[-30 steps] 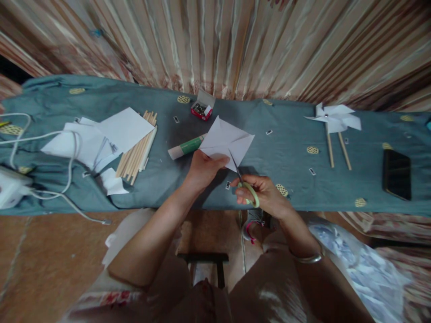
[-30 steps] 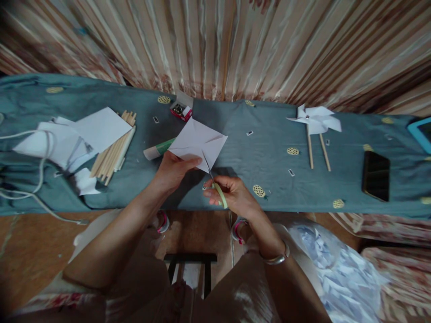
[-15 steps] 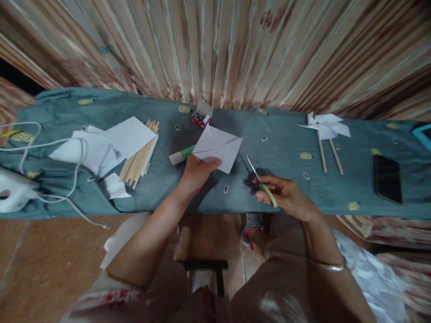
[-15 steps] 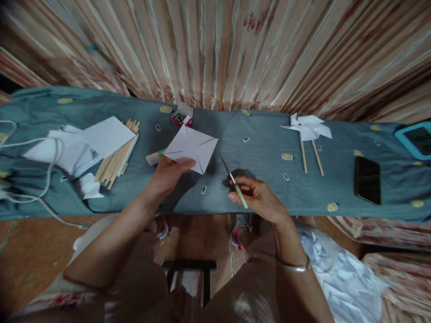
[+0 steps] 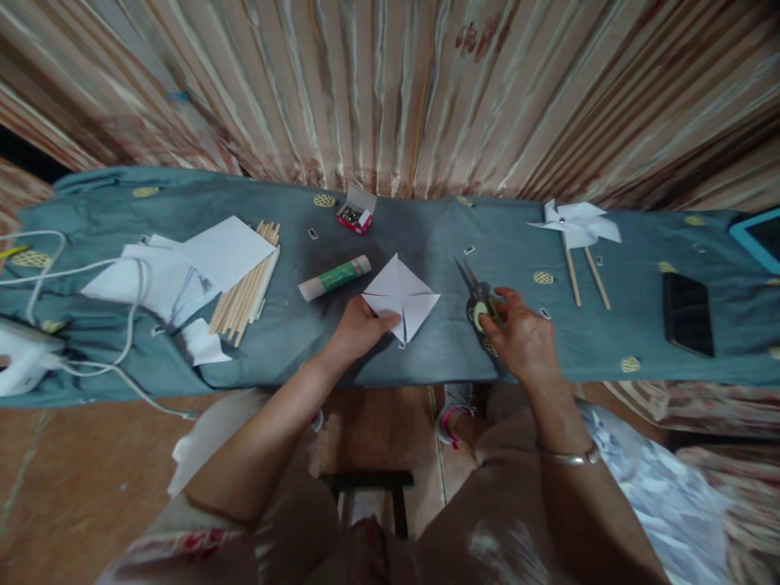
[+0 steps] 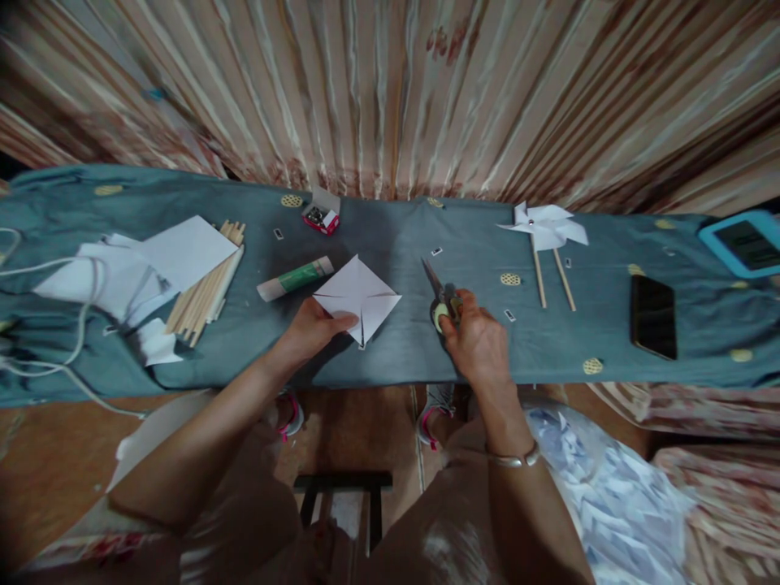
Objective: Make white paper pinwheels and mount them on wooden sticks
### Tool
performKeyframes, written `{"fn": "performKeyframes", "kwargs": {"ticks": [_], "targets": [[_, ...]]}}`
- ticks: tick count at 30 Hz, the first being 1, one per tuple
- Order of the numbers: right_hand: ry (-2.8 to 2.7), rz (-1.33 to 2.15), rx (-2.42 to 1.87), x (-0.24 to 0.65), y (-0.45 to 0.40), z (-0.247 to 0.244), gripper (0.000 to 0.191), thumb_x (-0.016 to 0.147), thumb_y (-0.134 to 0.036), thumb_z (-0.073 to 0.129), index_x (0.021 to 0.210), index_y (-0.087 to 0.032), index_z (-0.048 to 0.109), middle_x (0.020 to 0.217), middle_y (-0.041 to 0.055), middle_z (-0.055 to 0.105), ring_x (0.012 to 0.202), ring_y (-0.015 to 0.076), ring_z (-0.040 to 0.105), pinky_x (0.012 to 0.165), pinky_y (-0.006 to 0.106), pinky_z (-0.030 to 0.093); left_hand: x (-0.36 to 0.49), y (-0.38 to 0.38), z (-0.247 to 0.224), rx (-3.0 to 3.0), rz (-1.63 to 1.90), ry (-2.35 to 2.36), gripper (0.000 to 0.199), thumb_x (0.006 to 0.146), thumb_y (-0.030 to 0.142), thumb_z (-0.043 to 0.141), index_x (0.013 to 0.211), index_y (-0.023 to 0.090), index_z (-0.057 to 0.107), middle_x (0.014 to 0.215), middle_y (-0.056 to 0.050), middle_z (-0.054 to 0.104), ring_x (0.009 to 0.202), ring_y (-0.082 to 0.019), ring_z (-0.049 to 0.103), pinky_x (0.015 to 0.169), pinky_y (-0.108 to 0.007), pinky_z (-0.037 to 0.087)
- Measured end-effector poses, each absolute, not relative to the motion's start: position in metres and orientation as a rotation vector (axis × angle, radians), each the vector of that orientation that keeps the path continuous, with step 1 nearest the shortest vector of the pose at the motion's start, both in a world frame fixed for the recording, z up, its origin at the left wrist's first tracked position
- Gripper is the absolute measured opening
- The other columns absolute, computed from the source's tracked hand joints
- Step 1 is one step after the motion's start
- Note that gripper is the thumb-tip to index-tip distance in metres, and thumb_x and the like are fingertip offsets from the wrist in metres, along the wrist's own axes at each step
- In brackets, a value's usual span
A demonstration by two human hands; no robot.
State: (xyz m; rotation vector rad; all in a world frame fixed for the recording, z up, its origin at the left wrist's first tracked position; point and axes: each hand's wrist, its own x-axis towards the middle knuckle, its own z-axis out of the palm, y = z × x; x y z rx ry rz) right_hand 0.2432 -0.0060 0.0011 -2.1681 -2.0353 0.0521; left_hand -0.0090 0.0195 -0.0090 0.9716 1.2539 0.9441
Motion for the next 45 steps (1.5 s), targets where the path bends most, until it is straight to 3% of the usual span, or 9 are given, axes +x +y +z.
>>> {"fn": "performKeyframes", "kwargs": {"ticks": [5, 12, 16, 21, 24, 28, 34, 38, 45], "targets": [[-2.108, -0.024, -2.209, 0.235, -0.005, 0.003, 0.040, 0.093, -0.032, 0.060, 0.127, -0.012, 0.060, 0.097, 0.0153, 0.078, 0.087, 0.0296, 0.074, 0.073, 0.034, 0.049, -0.015, 0.017, -0.010, 1.118, 0.844, 1.272, 0.021, 0.066, 0.010, 0.064, 0.050, 0.017, 0.053, 0.051, 0.004, 0.053, 0.050, -0.010, 0.046, 0.051, -0.023, 0.035], [-2.141, -0.082, -2.270, 0.225, -0.004, 0.009, 0.036, 0.094, -0.032, 0.061, 0.126, -0.015, 0.065, 0.098, 0.0145, 0.077, 0.081, 0.0274, 0.072, 0.069, 0.033, 0.047, -0.025, 0.017, -0.018, 1.357, 0.839, 1.301, 0.009, 0.075, 0.025, 0.067, 0.073, 0.016, 0.067, 0.065, 0.000, 0.066, 0.059, -0.015, 0.057, 0.057, -0.025, 0.043], [-2.159, -0.115, -2.244, 0.224, -0.003, 0.008, 0.038, 0.095, -0.032, 0.060, 0.127, -0.013, 0.065, 0.097, 0.0151, 0.076, 0.082, 0.0287, 0.071, 0.069, 0.034, 0.047, -0.039, 0.017, -0.012, 1.489, 0.846, 1.366, 0.030, 0.078, 0.036, 0.070, 0.100, 0.016, 0.074, 0.083, -0.005, 0.075, 0.074, -0.020, 0.067, 0.068, -0.029, 0.050], [-2.157, -0.114, -2.236, 0.223, -0.002, 0.008, 0.038, 0.095, -0.032, 0.059, 0.128, -0.014, 0.065, 0.096, 0.0147, 0.075, 0.083, 0.0295, 0.070, 0.070, 0.034, 0.046, -0.063, 0.020, -0.001, 1.480, 0.969, 1.467, 0.039, 0.090, 0.049, 0.056, 0.094, 0.016, 0.076, 0.074, -0.006, 0.073, 0.066, -0.017, 0.064, 0.058, -0.026, 0.047], [-2.154, -0.120, -2.225, 0.222, -0.002, 0.007, 0.039, 0.096, -0.033, 0.056, 0.129, -0.014, 0.064, 0.096, 0.0151, 0.075, 0.082, 0.0289, 0.069, 0.070, 0.034, 0.046, -0.077, 0.024, 0.001, 1.417, 1.073, 1.551, 0.037, 0.092, 0.045, 0.053, 0.090, 0.015, 0.075, 0.077, -0.007, 0.074, 0.060, -0.014, 0.060, 0.055, -0.025, 0.046], [-2.143, -0.126, -2.212, 0.222, -0.001, 0.005, 0.040, 0.095, -0.033, 0.055, 0.129, -0.014, 0.064, 0.097, 0.0158, 0.075, 0.083, 0.0286, 0.069, 0.071, 0.034, 0.046, -0.093, 0.027, 0.002, 1.565, 1.158, 1.718, 0.020, 0.082, 0.029, 0.066, 0.095, 0.017, 0.075, 0.090, -0.006, 0.074, 0.073, -0.015, 0.063, 0.066, -0.025, 0.052], [-2.154, -0.114, -2.164, 0.223, 0.000, 0.004, 0.042, 0.096, -0.033, 0.051, 0.129, -0.011, 0.065, 0.099, 0.0181, 0.075, 0.088, 0.0308, 0.069, 0.074, 0.037, 0.048, -0.104, 0.027, 0.003, 1.785, 1.047, 1.852, 0.026, 0.078, 0.029, 0.069, 0.102, 0.018, 0.075, 0.103, -0.009, 0.070, 0.094, -0.024, 0.063, 0.087, -0.038, 0.053], [-2.145, -0.105, -2.158, 0.222, 0.001, 0.005, 0.041, 0.095, -0.031, 0.050, 0.128, -0.011, 0.065, 0.098, 0.0180, 0.075, 0.089, 0.0312, 0.068, 0.074, 0.037, 0.048, -0.109, 0.028, -0.001, 1.863, 0.966, 1.887, 0.037, 0.075, 0.028, 0.072, 0.110, 0.019, 0.072, 0.117, -0.010, 0.068, 0.115, -0.032, 0.058, 0.104, -0.049, 0.047], [-2.178, -0.058, -2.127, 0.223, 0.000, 0.009, 0.035, 0.097, -0.028, 0.047, 0.115, -0.011, 0.071, 0.106, 0.0191, 0.075, 0.097, 0.0333, 0.066, 0.081, 0.039, 0.046, -0.116, 0.034, -0.010, 1.955, 0.794, 1.878, 0.043, 0.079, 0.028, 0.064, 0.118, 0.012, 0.068, 0.117, -0.014, 0.069, 0.115, -0.033, 0.061, 0.104, -0.047, 0.047]]}}
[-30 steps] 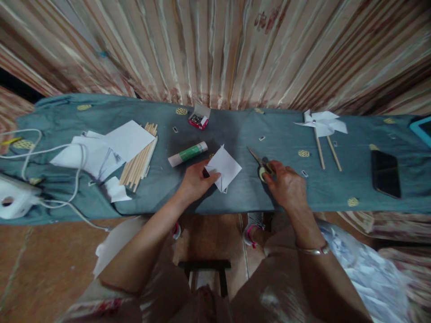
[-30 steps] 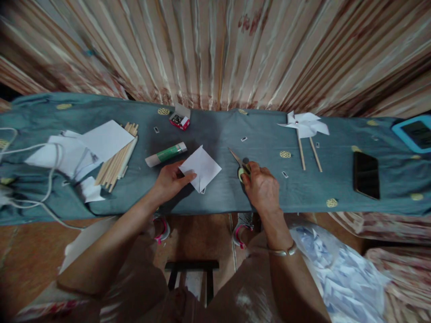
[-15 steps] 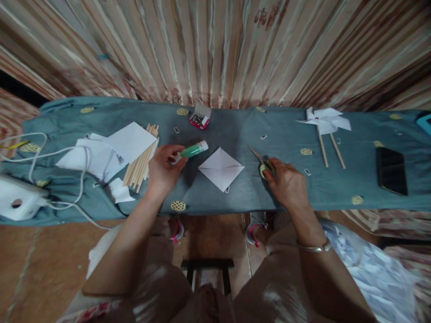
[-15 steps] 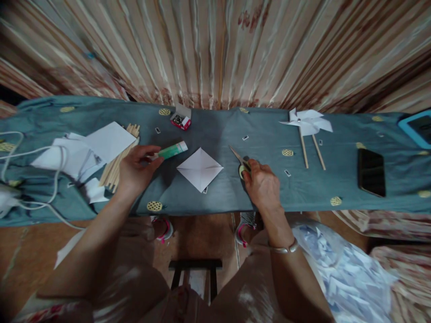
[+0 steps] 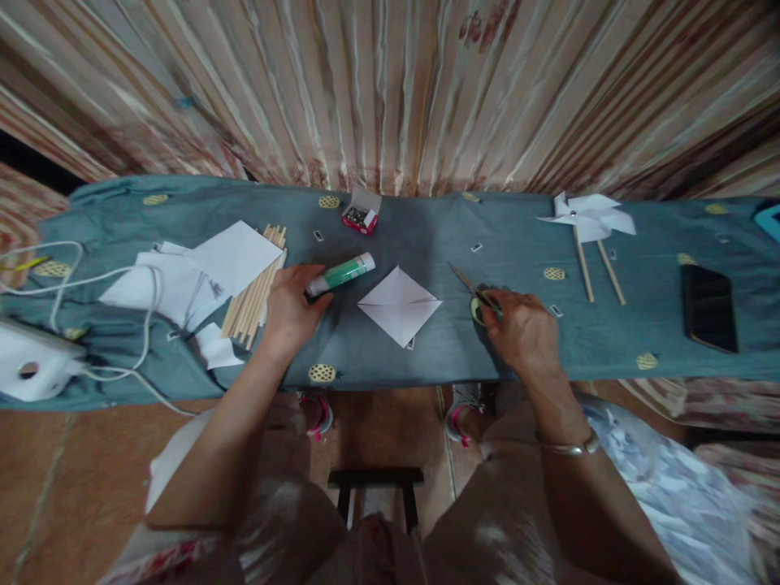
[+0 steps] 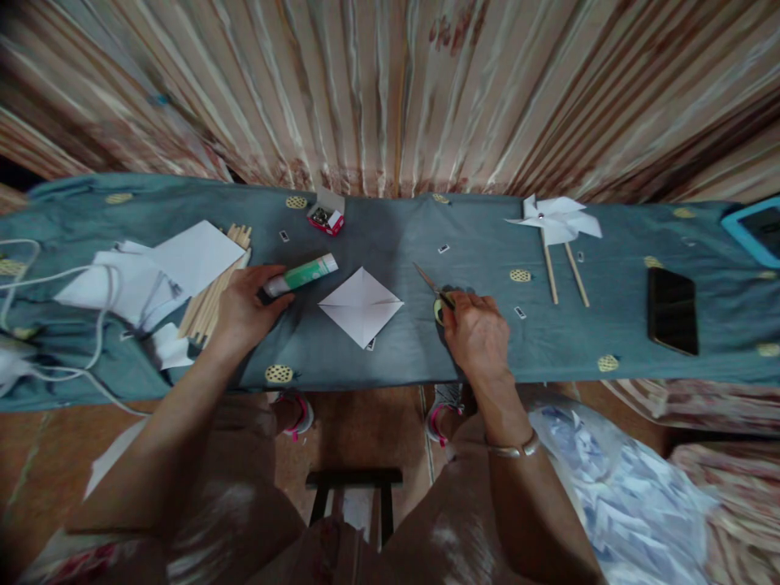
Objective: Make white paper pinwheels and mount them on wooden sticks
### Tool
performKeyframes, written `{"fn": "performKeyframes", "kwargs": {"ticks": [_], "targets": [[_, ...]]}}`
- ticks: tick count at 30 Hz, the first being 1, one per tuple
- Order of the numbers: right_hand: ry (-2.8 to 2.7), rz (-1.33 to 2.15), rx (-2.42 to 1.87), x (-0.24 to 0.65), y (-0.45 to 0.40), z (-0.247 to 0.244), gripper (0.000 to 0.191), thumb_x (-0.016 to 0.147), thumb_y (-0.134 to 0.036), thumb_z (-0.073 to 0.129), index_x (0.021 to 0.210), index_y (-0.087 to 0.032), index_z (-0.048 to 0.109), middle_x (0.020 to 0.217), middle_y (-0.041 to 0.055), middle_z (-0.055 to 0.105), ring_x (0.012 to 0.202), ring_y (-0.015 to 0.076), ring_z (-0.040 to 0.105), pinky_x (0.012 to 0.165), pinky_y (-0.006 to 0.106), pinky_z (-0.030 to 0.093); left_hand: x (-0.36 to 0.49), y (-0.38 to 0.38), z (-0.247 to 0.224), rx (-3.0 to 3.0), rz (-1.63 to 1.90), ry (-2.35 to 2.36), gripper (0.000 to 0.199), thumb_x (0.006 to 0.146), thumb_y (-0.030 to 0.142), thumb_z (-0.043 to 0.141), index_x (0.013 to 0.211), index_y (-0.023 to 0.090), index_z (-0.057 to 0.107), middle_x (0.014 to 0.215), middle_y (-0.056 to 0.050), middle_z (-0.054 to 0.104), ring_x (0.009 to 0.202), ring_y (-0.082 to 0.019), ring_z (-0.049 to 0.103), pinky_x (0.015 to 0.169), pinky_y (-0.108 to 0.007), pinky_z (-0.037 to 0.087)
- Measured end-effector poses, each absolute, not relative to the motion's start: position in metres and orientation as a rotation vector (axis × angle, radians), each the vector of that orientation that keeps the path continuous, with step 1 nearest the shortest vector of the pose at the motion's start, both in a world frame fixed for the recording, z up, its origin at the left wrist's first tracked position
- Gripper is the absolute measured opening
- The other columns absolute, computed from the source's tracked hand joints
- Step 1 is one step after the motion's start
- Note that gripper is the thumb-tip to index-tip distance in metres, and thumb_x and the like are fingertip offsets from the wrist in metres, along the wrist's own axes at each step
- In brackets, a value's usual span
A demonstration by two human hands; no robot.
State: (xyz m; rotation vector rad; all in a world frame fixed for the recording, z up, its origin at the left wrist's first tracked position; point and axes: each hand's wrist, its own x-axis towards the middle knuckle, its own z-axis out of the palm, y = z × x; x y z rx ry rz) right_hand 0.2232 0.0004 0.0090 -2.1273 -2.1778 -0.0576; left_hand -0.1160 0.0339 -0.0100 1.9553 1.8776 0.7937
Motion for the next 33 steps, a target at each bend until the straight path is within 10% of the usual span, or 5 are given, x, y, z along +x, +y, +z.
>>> {"fn": "performKeyframes", "kwargs": {"ticks": [17, 33], "targets": [[-1.891, 0.205, -1.838, 0.209, 0.002, 0.013, 0.035, 0.095, -0.038, 0.051, 0.112, -0.016, 0.073, 0.109, 0.0137, 0.078, 0.095, 0.0274, 0.072, 0.090, 0.040, 0.053, -0.116, 0.031, 0.005, 1.641, 0.895, 1.885, 0.036, 0.078, 0.043, 0.064, 0.099, 0.016, 0.074, 0.083, -0.006, 0.070, 0.069, -0.019, 0.057, 0.065, -0.030, 0.043], [-0.997, 1.724, -0.986, 0.130, -0.004, 0.018, 0.033, 0.066, -0.046, 0.088, 0.088, -0.024, 0.077, 0.084, 0.0017, 0.080, 0.081, 0.0211, 0.074, 0.083, 0.040, 0.061, -0.033, -0.014, 0.023, 0.875, 0.929, 0.983, 0.044, 0.066, 0.050, 0.085, 0.086, 0.012, 0.078, 0.079, -0.004, 0.070, 0.071, -0.013, 0.056, 0.070, -0.026, 0.042]]}}
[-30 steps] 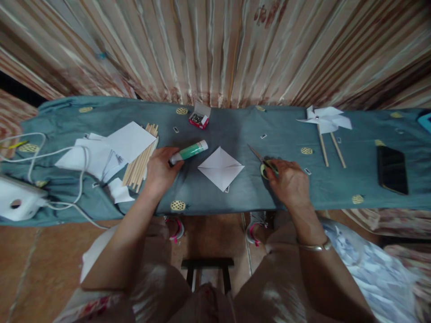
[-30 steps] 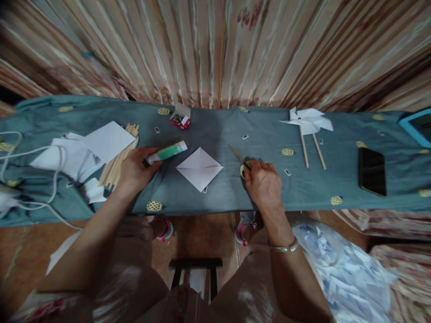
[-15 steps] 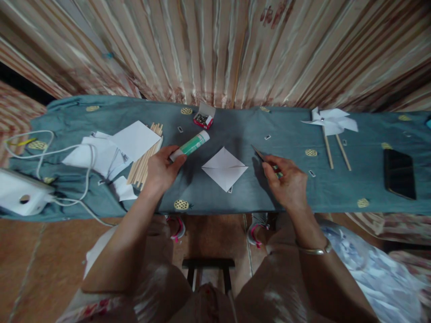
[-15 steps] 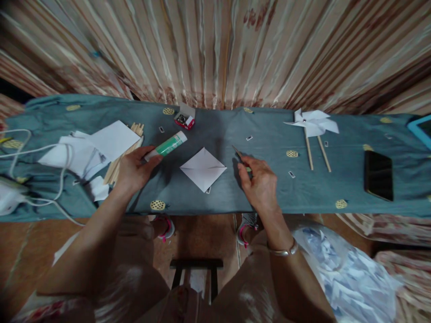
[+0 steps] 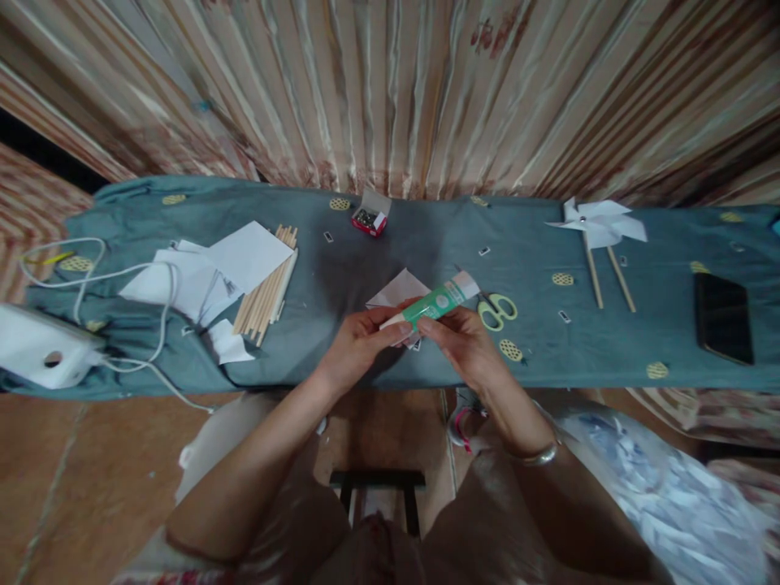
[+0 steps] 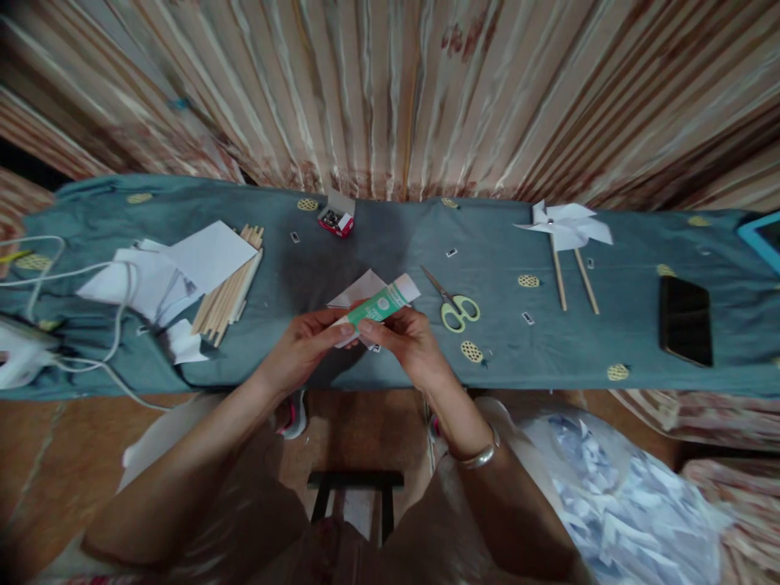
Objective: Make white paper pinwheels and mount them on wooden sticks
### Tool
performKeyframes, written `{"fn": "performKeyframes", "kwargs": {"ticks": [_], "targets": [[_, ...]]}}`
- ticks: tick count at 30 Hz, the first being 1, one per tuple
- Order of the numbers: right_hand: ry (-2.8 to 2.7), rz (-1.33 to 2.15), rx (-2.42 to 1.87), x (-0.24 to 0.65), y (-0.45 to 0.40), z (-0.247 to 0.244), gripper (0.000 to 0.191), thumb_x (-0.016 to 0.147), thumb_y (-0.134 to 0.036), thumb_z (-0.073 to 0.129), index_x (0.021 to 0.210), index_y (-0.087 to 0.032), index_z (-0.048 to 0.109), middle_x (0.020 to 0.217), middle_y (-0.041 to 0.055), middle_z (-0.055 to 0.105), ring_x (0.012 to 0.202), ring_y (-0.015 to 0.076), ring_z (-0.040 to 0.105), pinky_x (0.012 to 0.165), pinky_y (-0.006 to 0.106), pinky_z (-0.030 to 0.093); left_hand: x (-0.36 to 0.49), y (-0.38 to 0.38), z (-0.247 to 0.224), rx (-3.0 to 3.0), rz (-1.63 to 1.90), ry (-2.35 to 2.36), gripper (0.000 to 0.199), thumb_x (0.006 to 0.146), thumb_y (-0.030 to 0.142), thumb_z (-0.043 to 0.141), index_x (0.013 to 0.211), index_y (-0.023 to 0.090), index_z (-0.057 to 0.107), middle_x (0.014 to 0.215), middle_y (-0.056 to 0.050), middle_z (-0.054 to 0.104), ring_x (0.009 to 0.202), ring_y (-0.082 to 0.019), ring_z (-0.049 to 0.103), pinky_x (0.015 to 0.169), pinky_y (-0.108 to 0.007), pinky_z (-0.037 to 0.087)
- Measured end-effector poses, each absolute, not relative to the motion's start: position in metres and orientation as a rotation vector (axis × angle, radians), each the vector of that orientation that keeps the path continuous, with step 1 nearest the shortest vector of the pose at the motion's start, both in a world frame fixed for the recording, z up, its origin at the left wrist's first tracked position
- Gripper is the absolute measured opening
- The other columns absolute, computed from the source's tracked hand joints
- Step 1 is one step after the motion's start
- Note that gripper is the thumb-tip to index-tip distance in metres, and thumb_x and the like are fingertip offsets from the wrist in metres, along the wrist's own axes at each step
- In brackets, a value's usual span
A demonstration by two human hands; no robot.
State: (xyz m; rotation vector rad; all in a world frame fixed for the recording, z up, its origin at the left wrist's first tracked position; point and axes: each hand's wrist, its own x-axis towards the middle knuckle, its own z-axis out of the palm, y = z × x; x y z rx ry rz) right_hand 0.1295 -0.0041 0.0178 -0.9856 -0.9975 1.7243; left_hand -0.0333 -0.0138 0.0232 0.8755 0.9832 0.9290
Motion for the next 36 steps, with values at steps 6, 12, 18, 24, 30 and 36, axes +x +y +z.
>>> {"fn": "performKeyframes", "kwargs": {"ticks": [6, 12, 18, 24, 30, 36], "targets": [[-0.944, 1.719, -0.993, 0.127, -0.003, 0.015, 0.026, 0.070, -0.048, 0.086, 0.077, -0.025, 0.075, 0.073, -0.0026, 0.076, 0.069, 0.0181, 0.071, 0.076, 0.038, 0.060, -0.041, -0.007, 0.018, 0.907, 0.873, 0.985, 0.041, 0.068, 0.051, 0.084, 0.082, 0.013, 0.080, 0.076, -0.004, 0.070, 0.068, -0.013, 0.055, 0.068, -0.026, 0.042], [-0.783, 1.601, -1.091, 0.130, 0.008, 0.008, 0.035, 0.061, -0.053, 0.091, 0.073, -0.025, 0.074, 0.070, -0.0041, 0.074, 0.063, 0.0121, 0.064, 0.064, 0.026, 0.056, -0.050, -0.004, 0.017, 0.914, 0.845, 1.103, 0.041, 0.065, 0.048, 0.085, 0.085, 0.013, 0.080, 0.069, -0.002, 0.068, 0.063, -0.011, 0.054, 0.063, -0.025, 0.041], [-0.736, 1.537, -1.149, 0.143, 0.021, 0.003, 0.031, 0.074, -0.050, 0.082, 0.074, -0.024, 0.065, 0.065, -0.0056, 0.066, 0.060, 0.0092, 0.061, 0.061, 0.023, 0.055, -0.074, 0.013, 0.010, 1.041, 1.040, 1.317, 0.052, 0.066, 0.046, 0.083, 0.105, 0.015, 0.070, 0.086, -0.007, 0.074, 0.074, -0.017, 0.065, 0.068, -0.028, 0.051], [-0.564, 1.620, -1.128, 0.141, 0.025, 0.004, 0.032, 0.067, -0.047, 0.087, 0.072, -0.023, 0.065, 0.068, -0.0045, 0.069, 0.060, 0.0093, 0.062, 0.060, 0.021, 0.055, -0.093, 0.038, -0.007, 1.594, 0.925, 1.677, 0.031, 0.079, 0.034, 0.072, 0.104, 0.017, 0.071, 0.094, -0.007, 0.074, 0.075, -0.018, 0.064, 0.074, -0.031, 0.052], [-0.600, 1.608, -1.179, 0.144, 0.028, 0.005, 0.032, 0.063, -0.046, 0.090, 0.080, -0.023, 0.076, 0.076, -0.0016, 0.073, 0.065, 0.0104, 0.063, 0.062, 0.022, 0.056, -0.089, 0.048, -0.020, 1.970, 0.842, 1.650, 0.030, 0.087, 0.031, 0.065, 0.116, 0.021, 0.069, 0.112, -0.008, 0.073, 0.107, -0.026, 0.065, 0.098, -0.043, 0.053], [-0.687, 1.556, -1.269, 0.147, 0.034, 0.000, 0.030, 0.064, -0.045, 0.090, 0.081, -0.023, 0.076, 0.077, -0.0015, 0.072, 0.064, 0.0097, 0.060, 0.060, 0.023, 0.053, -0.089, 0.053, -0.029, 2.080, 0.861, 1.635, 0.036, 0.090, 0.036, 0.062, 0.122, 0.018, 0.066, 0.124, -0.010, 0.070, 0.115, -0.029, 0.063, 0.101, -0.047, 0.052]]}}
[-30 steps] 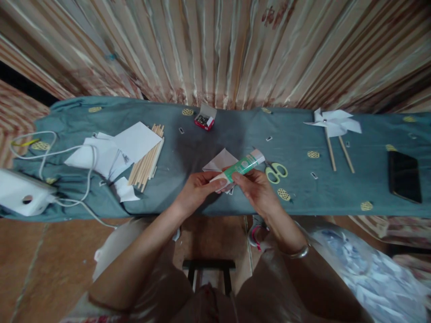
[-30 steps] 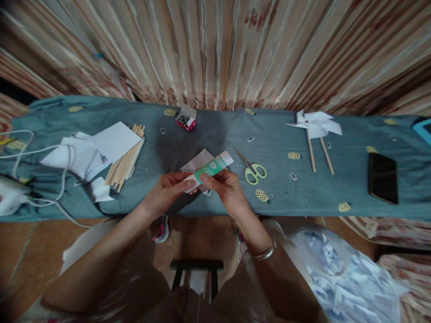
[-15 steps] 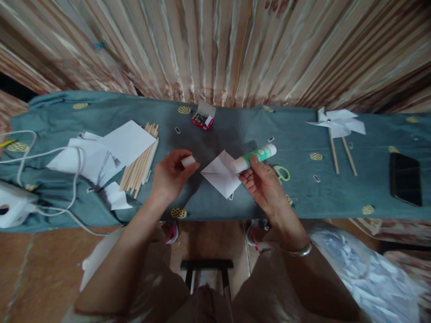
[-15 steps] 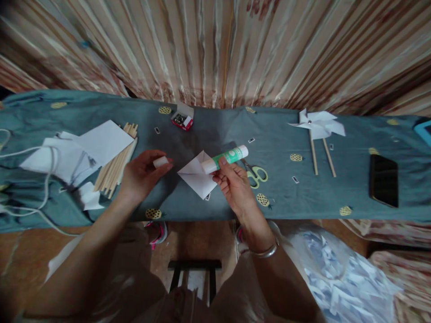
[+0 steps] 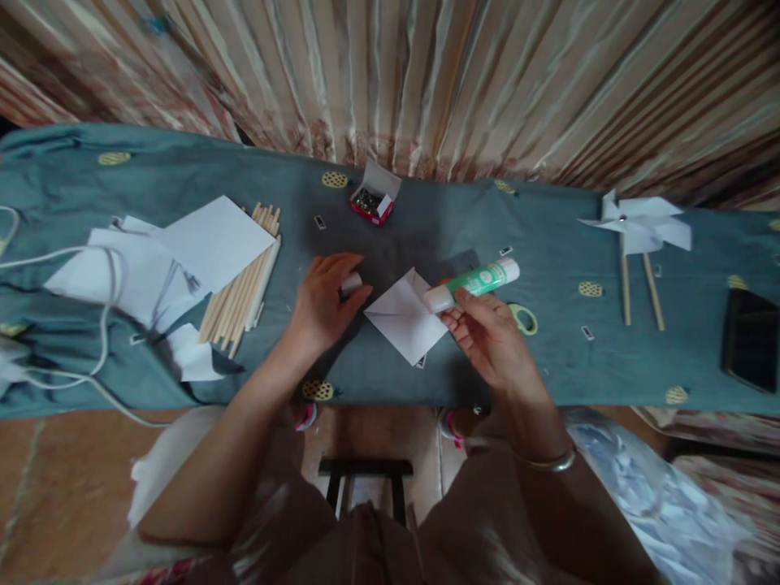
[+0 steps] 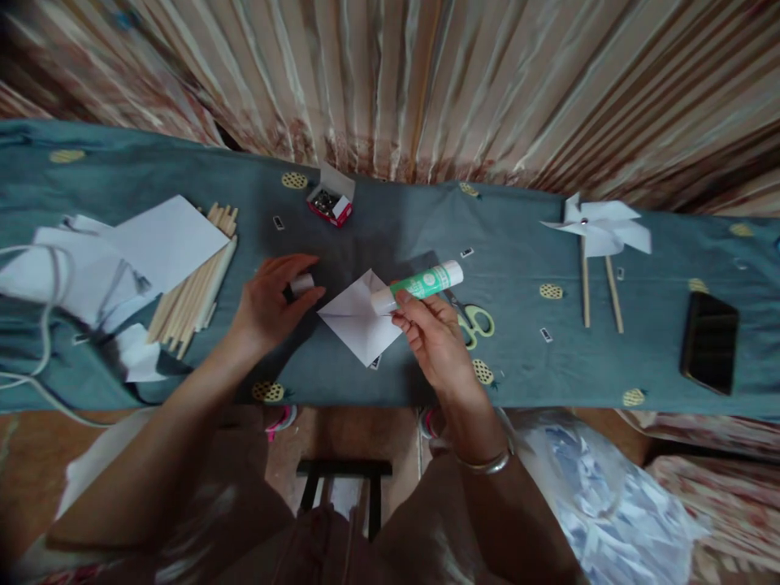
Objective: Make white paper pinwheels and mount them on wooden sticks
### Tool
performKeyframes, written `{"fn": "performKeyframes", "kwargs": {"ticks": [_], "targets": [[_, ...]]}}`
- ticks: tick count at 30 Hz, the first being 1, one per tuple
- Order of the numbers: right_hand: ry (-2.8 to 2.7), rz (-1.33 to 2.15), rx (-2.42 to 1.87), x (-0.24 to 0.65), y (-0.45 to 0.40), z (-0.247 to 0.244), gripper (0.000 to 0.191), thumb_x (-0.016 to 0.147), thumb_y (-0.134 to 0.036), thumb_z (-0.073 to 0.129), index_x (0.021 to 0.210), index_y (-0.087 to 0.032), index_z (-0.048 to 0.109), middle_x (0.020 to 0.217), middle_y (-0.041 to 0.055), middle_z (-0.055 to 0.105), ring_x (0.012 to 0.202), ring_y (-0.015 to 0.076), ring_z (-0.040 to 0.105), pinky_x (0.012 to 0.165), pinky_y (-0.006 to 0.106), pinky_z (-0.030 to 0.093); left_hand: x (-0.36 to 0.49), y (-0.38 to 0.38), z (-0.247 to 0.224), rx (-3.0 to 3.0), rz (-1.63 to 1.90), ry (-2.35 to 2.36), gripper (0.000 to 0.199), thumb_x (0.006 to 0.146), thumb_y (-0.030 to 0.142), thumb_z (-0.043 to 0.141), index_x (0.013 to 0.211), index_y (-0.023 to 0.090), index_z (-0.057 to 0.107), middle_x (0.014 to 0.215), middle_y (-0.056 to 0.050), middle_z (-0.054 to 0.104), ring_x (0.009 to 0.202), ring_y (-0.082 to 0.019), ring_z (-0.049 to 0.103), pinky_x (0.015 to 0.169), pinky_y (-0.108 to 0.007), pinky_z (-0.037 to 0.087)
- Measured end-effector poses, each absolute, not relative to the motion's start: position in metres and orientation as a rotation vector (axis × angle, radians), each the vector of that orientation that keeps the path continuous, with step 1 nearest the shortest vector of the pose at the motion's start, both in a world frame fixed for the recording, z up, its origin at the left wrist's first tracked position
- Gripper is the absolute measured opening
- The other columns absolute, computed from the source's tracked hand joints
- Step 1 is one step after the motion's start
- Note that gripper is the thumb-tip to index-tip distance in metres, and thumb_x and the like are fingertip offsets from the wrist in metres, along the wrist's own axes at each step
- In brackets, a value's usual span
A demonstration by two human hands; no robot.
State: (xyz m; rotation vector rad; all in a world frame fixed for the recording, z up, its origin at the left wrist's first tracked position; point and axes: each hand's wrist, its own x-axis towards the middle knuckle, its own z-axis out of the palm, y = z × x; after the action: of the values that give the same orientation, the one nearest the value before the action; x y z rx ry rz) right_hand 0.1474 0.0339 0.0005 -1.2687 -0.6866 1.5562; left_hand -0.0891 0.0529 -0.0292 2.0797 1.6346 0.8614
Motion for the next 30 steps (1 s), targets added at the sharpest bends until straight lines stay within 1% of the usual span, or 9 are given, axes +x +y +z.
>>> {"fn": "performKeyframes", "kwargs": {"ticks": [3, 6, 8, 10, 12, 16, 20, 23, 30], "targets": [[-0.827, 1.415, -1.318, 0.145, 0.036, -0.001, 0.028, 0.064, -0.045, 0.088, 0.070, -0.023, 0.072, 0.069, -0.0029, 0.069, 0.059, 0.0092, 0.058, 0.057, 0.023, 0.050, -0.090, 0.054, -0.031, 2.128, 0.884, 1.611, 0.039, 0.094, 0.041, 0.060, 0.125, 0.017, 0.064, 0.126, -0.011, 0.070, 0.117, -0.028, 0.063, 0.101, -0.047, 0.052], [-1.049, 1.216, -1.408, 0.140, 0.035, 0.001, 0.028, 0.067, -0.045, 0.084, 0.063, -0.022, 0.067, 0.061, -0.0033, 0.066, 0.056, 0.0105, 0.057, 0.057, 0.025, 0.050, -0.087, 0.049, -0.026, 2.264, 1.000, 1.585, 0.039, 0.097, 0.042, 0.056, 0.126, 0.017, 0.062, 0.134, -0.013, 0.066, 0.122, -0.029, 0.060, 0.103, -0.049, 0.050], [-1.184, 1.116, -1.498, 0.138, 0.034, 0.005, 0.026, 0.069, -0.044, 0.081, 0.064, -0.022, 0.068, 0.061, -0.0024, 0.067, 0.056, 0.0123, 0.059, 0.057, 0.027, 0.051, -0.081, 0.041, -0.021, 2.419, 1.086, 1.518, 0.031, 0.100, 0.035, 0.053, 0.123, 0.017, 0.064, 0.136, -0.013, 0.065, 0.124, -0.029, 0.058, 0.103, -0.049, 0.050], [-1.271, 1.040, -1.569, 0.137, 0.033, 0.007, 0.025, 0.071, -0.044, 0.078, 0.066, -0.021, 0.068, 0.062, -0.0013, 0.069, 0.056, 0.0140, 0.061, 0.055, 0.028, 0.051, -0.072, 0.029, -0.017, 2.588, 1.056, 1.374, 0.021, 0.100, 0.023, 0.053, 0.116, 0.018, 0.066, 0.129, -0.010, 0.070, 0.121, -0.028, 0.061, 0.098, -0.047, 0.052], [-1.319, 0.964, -1.602, 0.137, 0.032, 0.008, 0.024, 0.073, -0.043, 0.077, 0.069, -0.021, 0.068, 0.064, -0.0008, 0.070, 0.058, 0.0150, 0.063, 0.056, 0.029, 0.051, -0.062, 0.015, -0.016, 2.677, 0.986, 1.210, 0.021, 0.099, 0.024, 0.057, 0.115, 0.014, 0.066, 0.124, -0.010, 0.072, 0.118, -0.028, 0.063, 0.096, -0.045, 0.054], [-1.440, 0.801, -1.669, 0.139, 0.030, 0.005, 0.025, 0.075, -0.044, 0.076, 0.071, -0.022, 0.067, 0.067, 0.0002, 0.071, 0.062, 0.0165, 0.064, 0.061, 0.031, 0.053, -0.045, -0.005, -0.025, 2.696, 0.830, 1.194, 0.033, 0.098, 0.039, 0.060, 0.122, 0.016, 0.063, 0.135, -0.014, 0.066, 0.133, -0.031, 0.056, 0.113, -0.055, 0.044], [-1.558, 0.704, -1.783, 0.140, 0.028, 0.002, 0.029, 0.076, -0.050, 0.076, 0.074, -0.022, 0.068, 0.070, 0.0020, 0.071, 0.062, 0.0185, 0.065, 0.063, 0.035, 0.052, -0.039, -0.011, -0.034, 2.649, 0.682, 1.267, 0.052, 0.094, 0.049, 0.062, 0.136, 0.019, 0.055, 0.148, -0.021, 0.054, 0.144, -0.037, 0.045, 0.116, -0.063, 0.038], [-1.604, 0.678, -1.821, 0.139, 0.026, 0.000, 0.031, 0.077, -0.052, 0.076, 0.078, -0.022, 0.070, 0.074, 0.0036, 0.073, 0.065, 0.0204, 0.067, 0.065, 0.037, 0.052, -0.038, -0.012, -0.035, 2.601, 0.618, 1.280, 0.056, 0.094, 0.050, 0.062, 0.138, 0.016, 0.053, 0.151, -0.023, 0.049, 0.147, -0.038, 0.041, 0.116, -0.063, 0.038], [-1.695, 0.614, -1.845, 0.138, 0.025, -0.002, 0.034, 0.080, -0.055, 0.073, 0.083, -0.021, 0.072, 0.075, 0.0057, 0.075, 0.067, 0.0223, 0.069, 0.069, 0.038, 0.054, -0.037, -0.013, -0.036, 2.511, 0.603, 1.260, 0.052, 0.096, 0.048, 0.060, 0.135, 0.015, 0.054, 0.153, -0.023, 0.048, 0.149, -0.039, 0.037, 0.117, -0.062, 0.038]]}}
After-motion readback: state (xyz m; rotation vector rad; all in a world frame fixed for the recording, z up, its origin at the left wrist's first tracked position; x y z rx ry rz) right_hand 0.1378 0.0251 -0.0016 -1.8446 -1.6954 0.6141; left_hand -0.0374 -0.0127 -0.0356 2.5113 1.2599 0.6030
